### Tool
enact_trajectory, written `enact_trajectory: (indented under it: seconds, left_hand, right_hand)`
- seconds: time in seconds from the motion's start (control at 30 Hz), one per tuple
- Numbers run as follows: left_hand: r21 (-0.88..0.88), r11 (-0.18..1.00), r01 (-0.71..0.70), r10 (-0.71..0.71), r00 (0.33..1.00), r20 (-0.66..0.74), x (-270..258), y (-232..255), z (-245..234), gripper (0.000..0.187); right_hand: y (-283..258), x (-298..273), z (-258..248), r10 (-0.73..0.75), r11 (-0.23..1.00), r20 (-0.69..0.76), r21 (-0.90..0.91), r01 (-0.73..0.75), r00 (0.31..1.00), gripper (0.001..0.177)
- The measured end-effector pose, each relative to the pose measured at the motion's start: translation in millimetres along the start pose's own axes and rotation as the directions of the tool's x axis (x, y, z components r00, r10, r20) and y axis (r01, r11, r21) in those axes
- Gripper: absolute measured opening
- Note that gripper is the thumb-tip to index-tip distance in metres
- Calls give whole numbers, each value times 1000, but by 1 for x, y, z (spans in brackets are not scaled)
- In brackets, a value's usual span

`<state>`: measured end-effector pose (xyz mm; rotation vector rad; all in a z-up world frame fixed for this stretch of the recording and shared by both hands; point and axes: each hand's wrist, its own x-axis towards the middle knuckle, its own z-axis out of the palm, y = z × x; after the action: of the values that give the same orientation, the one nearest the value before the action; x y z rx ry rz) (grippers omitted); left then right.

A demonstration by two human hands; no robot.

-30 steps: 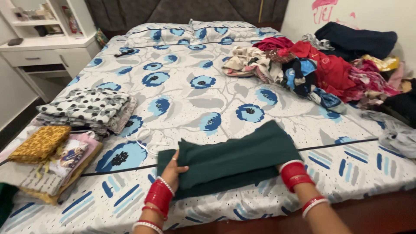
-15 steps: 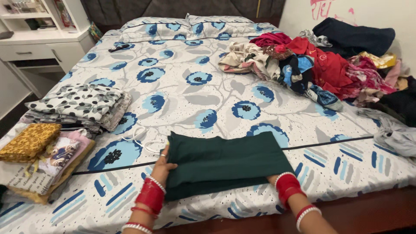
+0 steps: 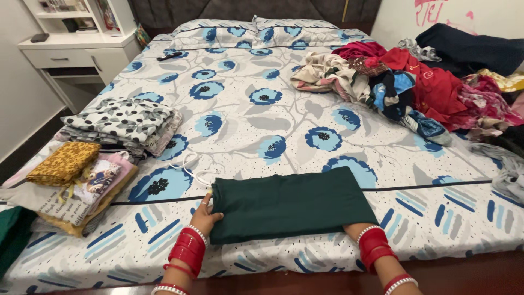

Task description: The person folds a green garment by smoothing it out on a bed, folding the sides inward, and then rolling the fabric into a compact rectangular shape.

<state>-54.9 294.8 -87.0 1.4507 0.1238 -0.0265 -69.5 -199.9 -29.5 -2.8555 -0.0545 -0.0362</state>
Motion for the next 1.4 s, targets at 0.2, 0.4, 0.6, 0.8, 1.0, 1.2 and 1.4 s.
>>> enact_trajectory:
  seconds: [0.2,0.4,0.6,0.8,1.0,1.2,1.4]
  left_hand:
    - [517,854,57,42,983,-178,-46,83,42,74]
    - [916,316,-245,521,852,49,-56,133,123,33]
    - [873,193,-448,204,888,411,-7,48,202,56]
    - [996,4,-93,225,970,90,-18,58,118,85]
    - [974,-203,105,41,994,-98,-37,85,126,86]
    - [970,-220,103,28,995,-99,-43,89,130,89]
    - [968,-232,99,95,992,-79,-38,78,127,91]
  right_hand:
    - [2,-19,-2,253,955,276,-225,-194,927,55]
    - [-39,-25,-73,137,944,514,-326,45,847,73]
    - [-178,15,-28,-308,916,-196,204,346,931,51]
    - [-99,39,24,-276,924,92,-250,291,957,74]
    - [39,64,-9,399,883,23,-281,-377,917,90]
    - [-76,44,-21,167,938,6,-308,-157,986,89]
    - [-198,27,27,-570,795,159,-143,590,806,70]
